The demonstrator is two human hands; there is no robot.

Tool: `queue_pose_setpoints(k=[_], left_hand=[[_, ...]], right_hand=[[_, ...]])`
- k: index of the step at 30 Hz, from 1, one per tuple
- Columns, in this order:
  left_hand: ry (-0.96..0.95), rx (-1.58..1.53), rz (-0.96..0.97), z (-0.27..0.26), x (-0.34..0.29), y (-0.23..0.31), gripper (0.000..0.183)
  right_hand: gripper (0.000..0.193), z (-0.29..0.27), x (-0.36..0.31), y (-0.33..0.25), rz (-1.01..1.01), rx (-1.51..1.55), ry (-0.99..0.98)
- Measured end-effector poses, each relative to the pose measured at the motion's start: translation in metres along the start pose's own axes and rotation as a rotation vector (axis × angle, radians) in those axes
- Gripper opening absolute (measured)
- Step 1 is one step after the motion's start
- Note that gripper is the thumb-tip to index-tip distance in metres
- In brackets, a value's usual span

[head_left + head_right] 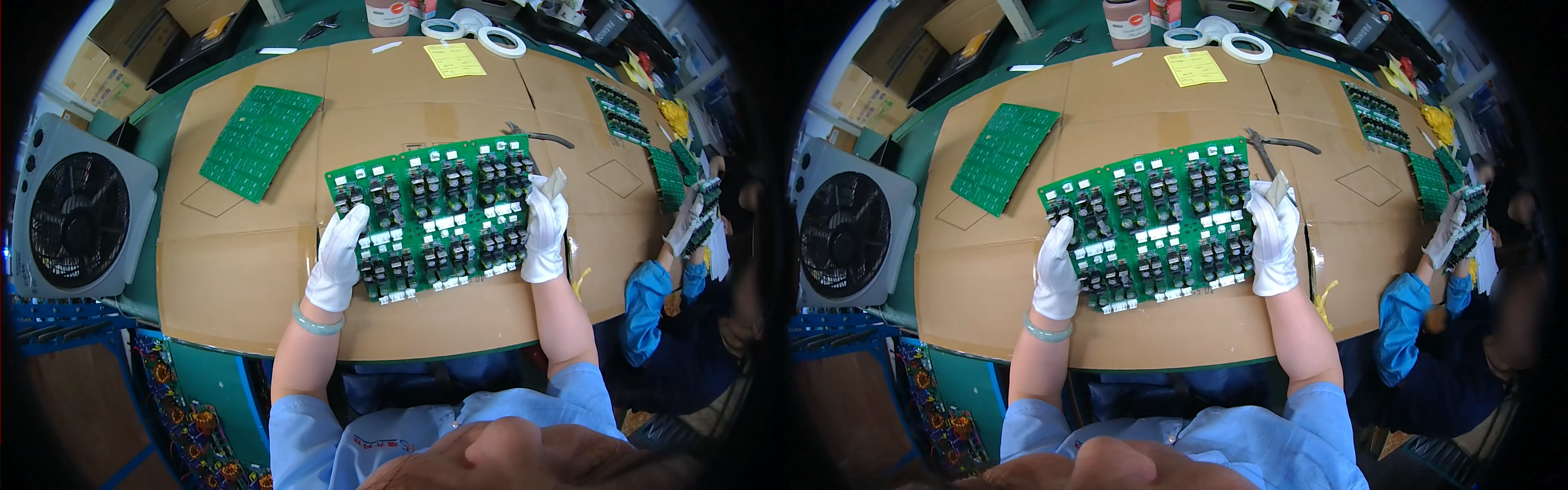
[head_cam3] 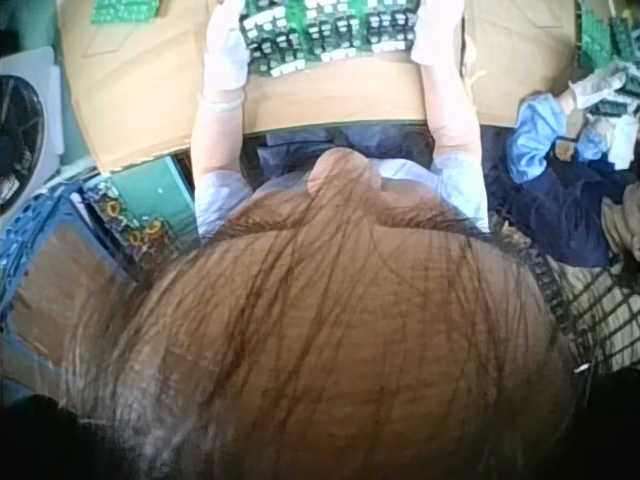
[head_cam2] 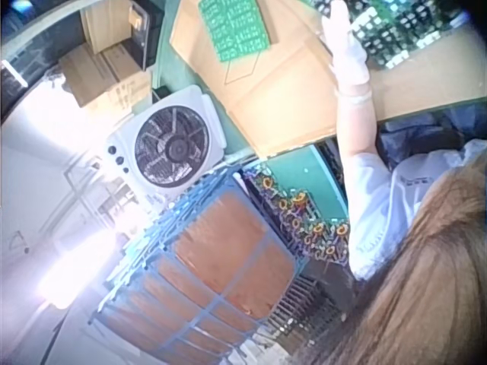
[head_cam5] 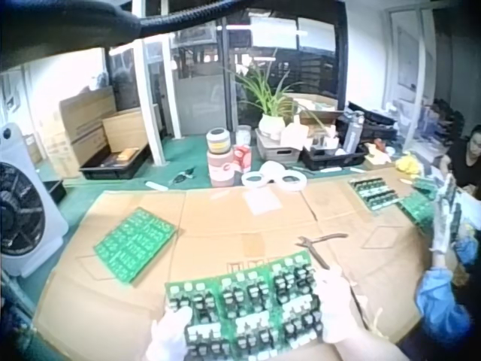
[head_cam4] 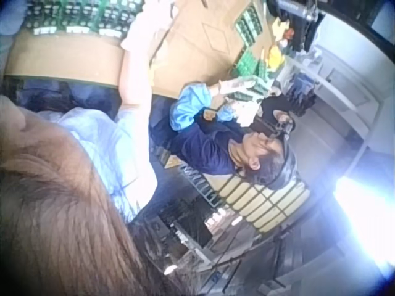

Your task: The person picks up green circuit boards, turns them over to view both sides, and places them back on the table. The person handles the boards with gloved hands, rotating them to check the components and surface.

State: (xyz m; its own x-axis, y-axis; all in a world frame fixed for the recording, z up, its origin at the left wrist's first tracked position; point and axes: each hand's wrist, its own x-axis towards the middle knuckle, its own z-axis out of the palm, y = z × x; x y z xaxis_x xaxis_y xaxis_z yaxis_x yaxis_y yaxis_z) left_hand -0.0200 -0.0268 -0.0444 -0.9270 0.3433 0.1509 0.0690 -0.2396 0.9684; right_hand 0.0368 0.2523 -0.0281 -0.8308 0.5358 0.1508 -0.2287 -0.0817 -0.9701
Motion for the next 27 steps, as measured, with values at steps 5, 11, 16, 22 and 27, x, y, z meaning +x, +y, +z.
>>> queue_pose_setpoints(k=[5, 11, 16, 22, 27], left_hand=[[0.038, 0.037, -0.075, 0.002, 0.003, -0.002, 0.03], [-0.077, -0.379, -0.159, 0.019, 0.004, 0.03, 0.049], [-0.043, -0.374, -0.22, 0.029, 0.003, 0.044, 0.066], [-0.002, -0.422, -0.28, 0.031, 0.006, 0.047, 0.075], [0.004, -0.395, -0.276, 0.032, 0.007, 0.051, 0.075]], right_hand=[[0.02, -0.006, 0.006, 0.007, 0.023, -0.065, 0.005], [0.017, -0.001, 0.006, 0.006, 0.032, -0.021, 0.022], [0.018, -0.011, 0.01, 0.017, 0.051, -0.013, 0.005], [0.016, -0.011, 0.011, 0.02, 0.024, -0.042, 0.013], [0.016, -0.015, 0.013, 0.023, 0.032, -0.073, 0.008]])
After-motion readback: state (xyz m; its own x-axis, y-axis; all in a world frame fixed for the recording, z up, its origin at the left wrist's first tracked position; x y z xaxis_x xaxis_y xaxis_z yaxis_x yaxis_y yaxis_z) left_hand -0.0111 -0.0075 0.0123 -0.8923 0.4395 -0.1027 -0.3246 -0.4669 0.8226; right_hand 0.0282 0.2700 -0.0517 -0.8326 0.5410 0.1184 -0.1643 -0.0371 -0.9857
